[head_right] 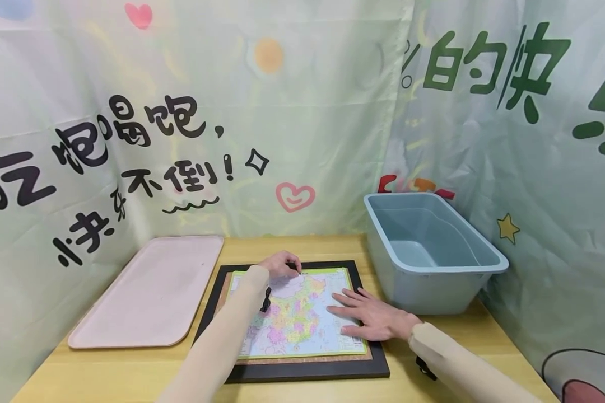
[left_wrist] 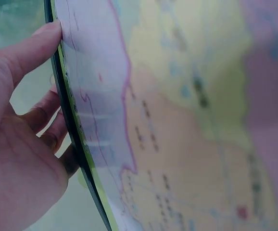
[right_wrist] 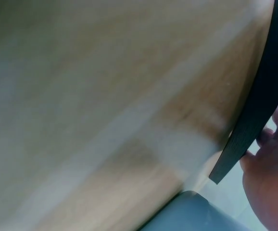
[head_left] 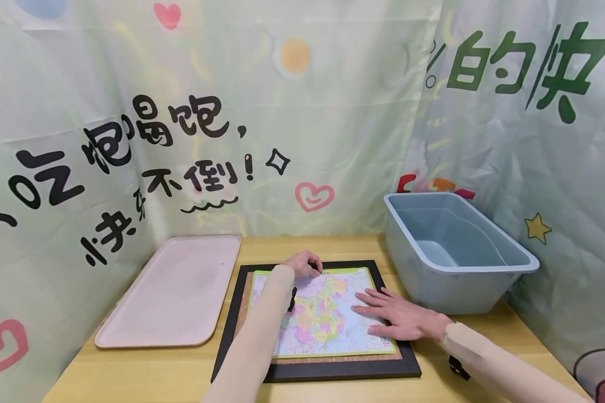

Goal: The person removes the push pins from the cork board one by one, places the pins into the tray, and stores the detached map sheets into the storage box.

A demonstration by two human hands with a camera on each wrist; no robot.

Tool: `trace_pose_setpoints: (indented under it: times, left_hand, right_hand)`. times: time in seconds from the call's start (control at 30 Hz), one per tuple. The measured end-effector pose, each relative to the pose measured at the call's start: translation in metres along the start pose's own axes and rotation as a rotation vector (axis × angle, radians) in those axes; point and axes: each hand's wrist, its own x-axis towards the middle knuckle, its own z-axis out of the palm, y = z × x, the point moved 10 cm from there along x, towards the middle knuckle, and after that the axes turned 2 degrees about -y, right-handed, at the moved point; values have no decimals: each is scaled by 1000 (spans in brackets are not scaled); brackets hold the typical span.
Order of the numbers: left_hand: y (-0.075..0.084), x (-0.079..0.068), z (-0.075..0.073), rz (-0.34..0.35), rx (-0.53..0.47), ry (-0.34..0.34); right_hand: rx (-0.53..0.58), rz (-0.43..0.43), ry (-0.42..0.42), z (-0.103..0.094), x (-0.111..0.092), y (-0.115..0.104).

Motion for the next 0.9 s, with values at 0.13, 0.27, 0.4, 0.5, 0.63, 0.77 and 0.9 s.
trace_pose_setpoints:
  times: [0.13,0.27,0.4,0.5,0.63,0.77,0.9]
  left_hand:
    - [-1,3,-5,-9,3,18]
    - [0,3,-5,4,0,11]
    - [-3,2,-2,11,-2,-2]
    - [-1,3,-3,8,-3,-2]
    - [4,3,-7,18,-3,8]
    - [6,2,-3,38,29,-29]
    - [6,1,1,44,65,-61]
  right_hand:
    - [-9,2,6,-4,3,2]
    - [-3,11,-3,-4,3,3]
    - [3,18,-14,0,3,2]
    - [-4,17,-10,-2,3,2]
    - [-22,11,7,-6,4,3]
    - [1,21,-15,-2,1,3]
    - [17,34,-25,1,0,3]
